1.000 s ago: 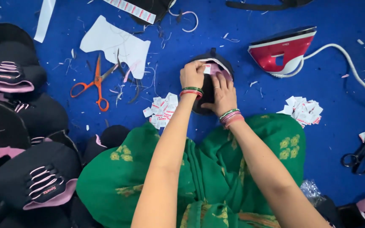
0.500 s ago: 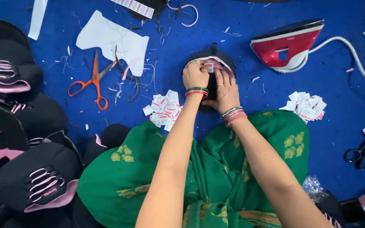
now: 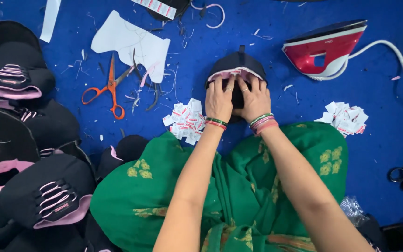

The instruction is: Ironing small white labels onto fabric shoe components on the floor.

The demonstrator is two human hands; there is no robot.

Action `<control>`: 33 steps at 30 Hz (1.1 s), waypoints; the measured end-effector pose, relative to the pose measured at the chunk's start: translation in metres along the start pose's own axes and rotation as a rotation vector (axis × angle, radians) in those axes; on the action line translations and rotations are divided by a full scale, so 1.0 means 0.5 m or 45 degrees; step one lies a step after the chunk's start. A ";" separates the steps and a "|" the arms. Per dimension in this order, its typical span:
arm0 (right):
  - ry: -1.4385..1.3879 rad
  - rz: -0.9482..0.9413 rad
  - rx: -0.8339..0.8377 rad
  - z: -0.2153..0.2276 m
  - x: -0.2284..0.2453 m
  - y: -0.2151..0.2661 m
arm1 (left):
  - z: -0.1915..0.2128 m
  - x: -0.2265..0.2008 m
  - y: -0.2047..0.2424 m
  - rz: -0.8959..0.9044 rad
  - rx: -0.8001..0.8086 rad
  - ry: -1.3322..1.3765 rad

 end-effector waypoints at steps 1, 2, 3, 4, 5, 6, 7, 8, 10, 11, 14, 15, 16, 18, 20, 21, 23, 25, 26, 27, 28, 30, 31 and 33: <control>0.012 0.033 -0.019 0.007 0.002 -0.006 | -0.007 0.002 -0.004 -0.008 0.006 -0.031; 0.024 0.066 -0.038 0.014 0.004 -0.013 | -0.013 0.005 -0.007 -0.017 0.013 -0.062; 0.024 0.067 -0.031 0.017 0.005 -0.018 | -0.021 0.009 -0.009 -0.011 0.018 -0.062; 0.050 0.081 -0.018 0.020 0.008 -0.023 | -0.028 0.014 -0.012 0.001 0.026 -0.067; 0.076 0.094 -0.016 0.026 0.012 -0.034 | -0.035 0.021 -0.023 0.004 0.028 -0.074; 0.075 0.093 -0.019 0.022 0.013 -0.037 | -0.036 0.026 -0.024 0.001 0.027 -0.075; 0.092 0.096 -0.011 0.019 0.010 -0.038 | -0.041 0.027 -0.024 0.003 0.040 -0.073; 0.109 0.099 -0.002 0.016 0.007 -0.039 | -0.047 0.029 -0.024 0.006 0.054 -0.072; 0.111 0.094 0.001 0.014 0.004 -0.042 | -0.025 0.018 -0.027 -0.005 0.045 -0.050; 0.106 0.090 0.007 0.010 0.005 -0.038 | -0.011 0.013 -0.022 -0.014 0.041 -0.035; 0.098 0.083 0.005 0.010 0.009 -0.028 | -0.021 0.014 -0.012 -0.004 0.104 -0.044; 0.103 0.087 0.000 0.011 0.012 -0.031 | -0.025 0.015 -0.015 -0.004 0.097 -0.043; 0.114 0.076 -0.003 0.011 0.013 -0.034 | -0.031 0.017 -0.017 0.011 0.124 -0.072; 0.131 0.070 0.003 0.011 0.015 -0.034 | -0.043 0.018 -0.015 0.035 0.153 -0.097; 0.144 0.032 0.026 0.010 0.016 -0.036 | -0.048 0.021 -0.016 0.027 0.128 -0.155; 0.143 0.034 0.026 0.010 0.018 -0.035 | -0.046 0.020 -0.015 0.028 0.128 -0.157; 0.139 0.022 0.040 0.011 0.019 -0.035 | -0.041 0.015 -0.017 0.020 0.132 -0.186; 0.138 0.023 0.042 0.012 0.021 -0.038 | -0.045 0.012 -0.015 0.016 0.129 -0.228; 0.137 0.021 0.046 0.013 0.021 -0.039 | -0.048 0.010 -0.015 0.012 0.130 -0.268; 0.138 0.022 0.036 0.006 0.004 -0.041 | -0.049 0.008 -0.016 0.006 0.122 -0.269; 0.052 0.080 0.001 0.002 -0.007 -0.043 | -0.050 0.006 -0.018 -0.006 0.120 -0.341; -0.035 0.137 -0.032 -0.007 -0.048 -0.026 | -0.045 0.002 -0.015 -0.018 0.121 -0.412; -0.307 -0.017 -0.076 -0.003 -0.091 -0.011 | -0.040 -0.001 -0.014 -0.018 0.133 -0.456; -0.571 -0.167 -0.115 -0.013 -0.188 0.026 | -0.036 -0.004 -0.011 -0.012 0.141 -0.495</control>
Point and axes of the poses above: each hand's wrist, its own y-axis away from the middle knuckle, its own z-axis out of the back of the hand, x = y × z, the point moved 5 cm from there along -y, towards the middle knuckle, and after that the axes turned 8 degrees about -z, right-handed, at the moved point
